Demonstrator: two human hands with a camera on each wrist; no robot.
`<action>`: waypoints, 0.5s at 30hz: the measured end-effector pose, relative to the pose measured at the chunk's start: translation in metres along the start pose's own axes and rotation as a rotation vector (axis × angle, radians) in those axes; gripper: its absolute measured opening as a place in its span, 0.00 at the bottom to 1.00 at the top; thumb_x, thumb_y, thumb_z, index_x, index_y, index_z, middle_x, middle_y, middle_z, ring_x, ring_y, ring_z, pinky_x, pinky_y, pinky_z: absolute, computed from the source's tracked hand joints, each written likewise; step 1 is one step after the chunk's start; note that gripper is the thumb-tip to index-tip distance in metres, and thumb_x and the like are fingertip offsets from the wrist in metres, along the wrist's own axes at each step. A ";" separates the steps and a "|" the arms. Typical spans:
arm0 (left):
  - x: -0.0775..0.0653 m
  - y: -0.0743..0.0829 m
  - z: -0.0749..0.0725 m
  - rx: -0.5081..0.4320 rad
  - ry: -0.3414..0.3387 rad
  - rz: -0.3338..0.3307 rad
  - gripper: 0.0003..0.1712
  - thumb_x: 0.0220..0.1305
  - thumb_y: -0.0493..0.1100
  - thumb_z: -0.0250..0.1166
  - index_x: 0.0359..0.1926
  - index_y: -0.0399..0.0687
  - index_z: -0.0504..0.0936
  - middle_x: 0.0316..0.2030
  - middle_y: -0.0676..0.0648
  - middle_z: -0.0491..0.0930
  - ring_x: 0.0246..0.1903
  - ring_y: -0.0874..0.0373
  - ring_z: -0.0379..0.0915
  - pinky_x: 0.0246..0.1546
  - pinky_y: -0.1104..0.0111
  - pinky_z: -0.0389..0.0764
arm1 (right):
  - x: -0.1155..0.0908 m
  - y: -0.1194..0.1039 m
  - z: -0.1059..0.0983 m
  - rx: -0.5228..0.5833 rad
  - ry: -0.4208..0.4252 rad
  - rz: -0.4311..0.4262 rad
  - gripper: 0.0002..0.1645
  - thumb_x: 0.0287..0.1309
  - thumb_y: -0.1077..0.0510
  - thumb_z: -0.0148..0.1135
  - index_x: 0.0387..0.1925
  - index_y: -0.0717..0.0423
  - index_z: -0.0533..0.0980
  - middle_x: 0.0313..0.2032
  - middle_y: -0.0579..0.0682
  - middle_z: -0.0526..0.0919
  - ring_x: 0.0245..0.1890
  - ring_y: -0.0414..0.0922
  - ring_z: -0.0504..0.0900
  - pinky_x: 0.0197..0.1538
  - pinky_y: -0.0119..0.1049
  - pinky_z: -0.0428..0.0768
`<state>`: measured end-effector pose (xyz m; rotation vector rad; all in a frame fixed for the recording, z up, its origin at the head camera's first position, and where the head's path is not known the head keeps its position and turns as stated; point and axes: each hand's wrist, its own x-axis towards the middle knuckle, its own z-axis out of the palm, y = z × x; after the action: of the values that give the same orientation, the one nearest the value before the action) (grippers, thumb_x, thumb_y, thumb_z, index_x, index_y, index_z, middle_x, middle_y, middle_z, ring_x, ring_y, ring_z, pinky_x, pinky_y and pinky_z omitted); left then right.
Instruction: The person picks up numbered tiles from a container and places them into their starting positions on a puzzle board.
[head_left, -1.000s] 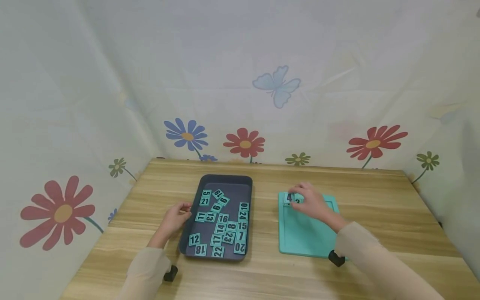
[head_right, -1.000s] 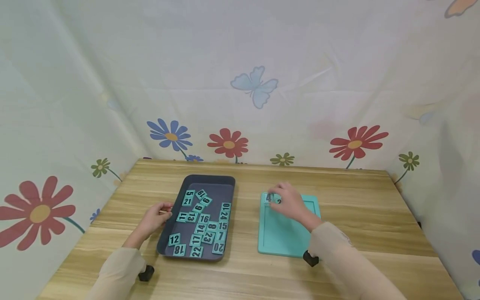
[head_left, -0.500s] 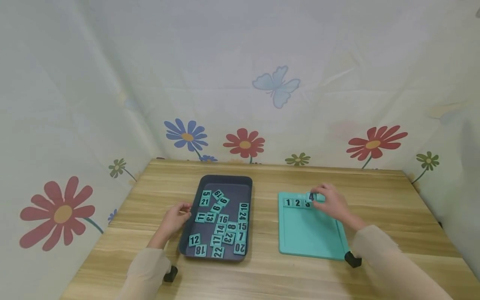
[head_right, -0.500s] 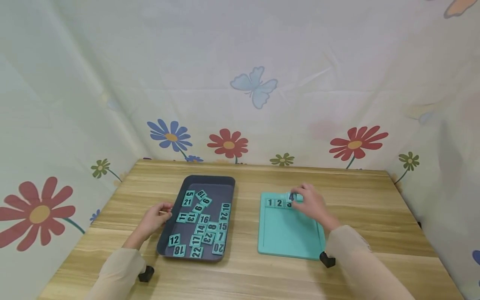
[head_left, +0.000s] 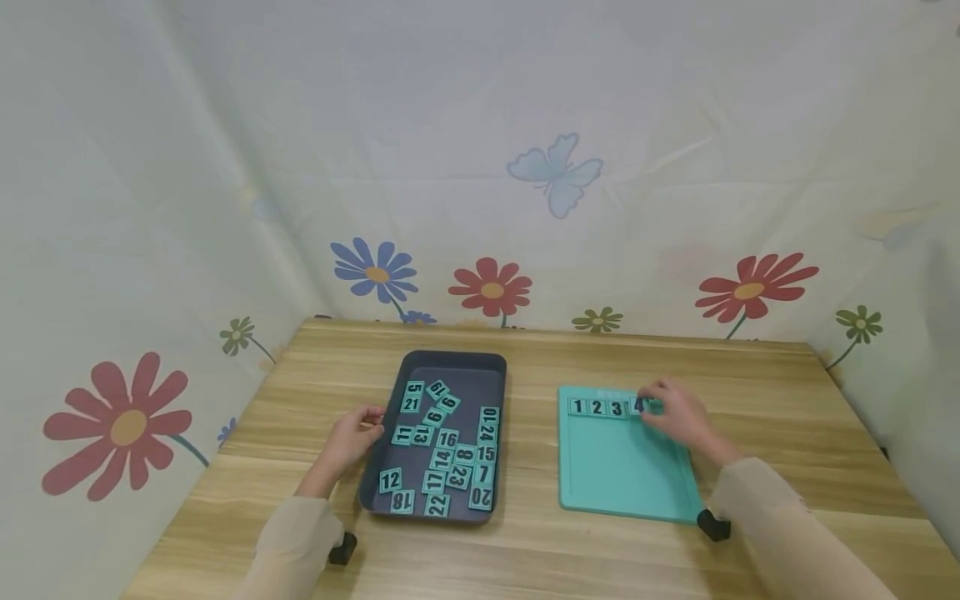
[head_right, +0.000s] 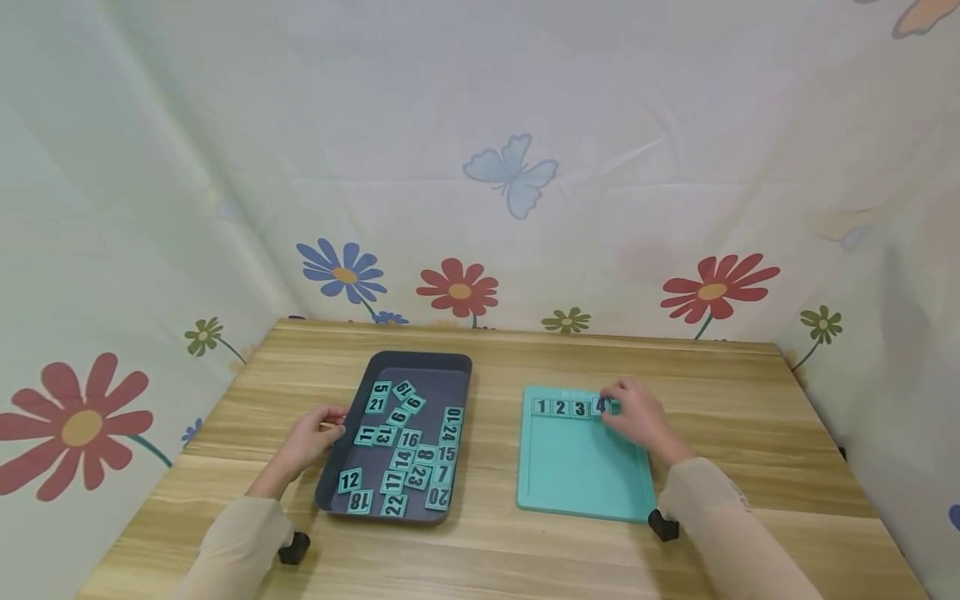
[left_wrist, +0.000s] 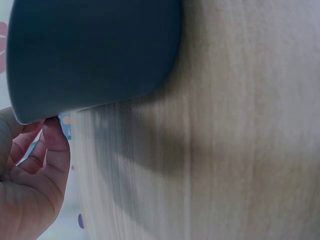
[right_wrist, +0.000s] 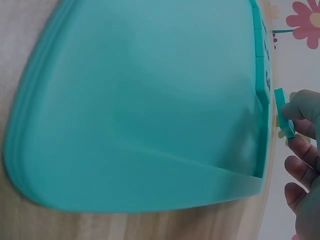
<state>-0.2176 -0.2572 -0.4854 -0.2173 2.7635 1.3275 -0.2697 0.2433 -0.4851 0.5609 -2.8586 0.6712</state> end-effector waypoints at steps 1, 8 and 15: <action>0.000 0.000 0.000 0.000 0.000 -0.001 0.18 0.59 0.34 0.52 0.51 0.38 0.70 0.44 0.39 0.73 0.39 0.52 0.73 0.35 0.66 0.78 | 0.000 0.001 0.001 0.003 -0.009 0.007 0.18 0.42 0.60 0.64 0.40 0.60 0.77 0.36 0.54 0.74 0.38 0.51 0.70 0.36 0.44 0.71; 0.000 -0.001 0.000 0.006 0.005 -0.001 0.18 0.59 0.34 0.52 0.51 0.38 0.71 0.43 0.39 0.73 0.39 0.51 0.74 0.35 0.66 0.78 | 0.000 0.002 0.006 0.025 -0.038 0.038 0.18 0.44 0.59 0.63 0.41 0.61 0.77 0.35 0.54 0.75 0.37 0.50 0.71 0.36 0.44 0.72; 0.000 0.001 0.000 0.003 0.002 0.005 0.18 0.59 0.34 0.52 0.51 0.37 0.70 0.43 0.39 0.73 0.39 0.53 0.74 0.34 0.66 0.78 | 0.002 0.006 0.010 0.069 -0.068 0.069 0.19 0.46 0.60 0.61 0.43 0.61 0.76 0.38 0.55 0.74 0.39 0.51 0.71 0.39 0.46 0.72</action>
<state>-0.2178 -0.2569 -0.4850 -0.2123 2.7696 1.3243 -0.2748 0.2435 -0.4957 0.5059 -2.9398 0.7787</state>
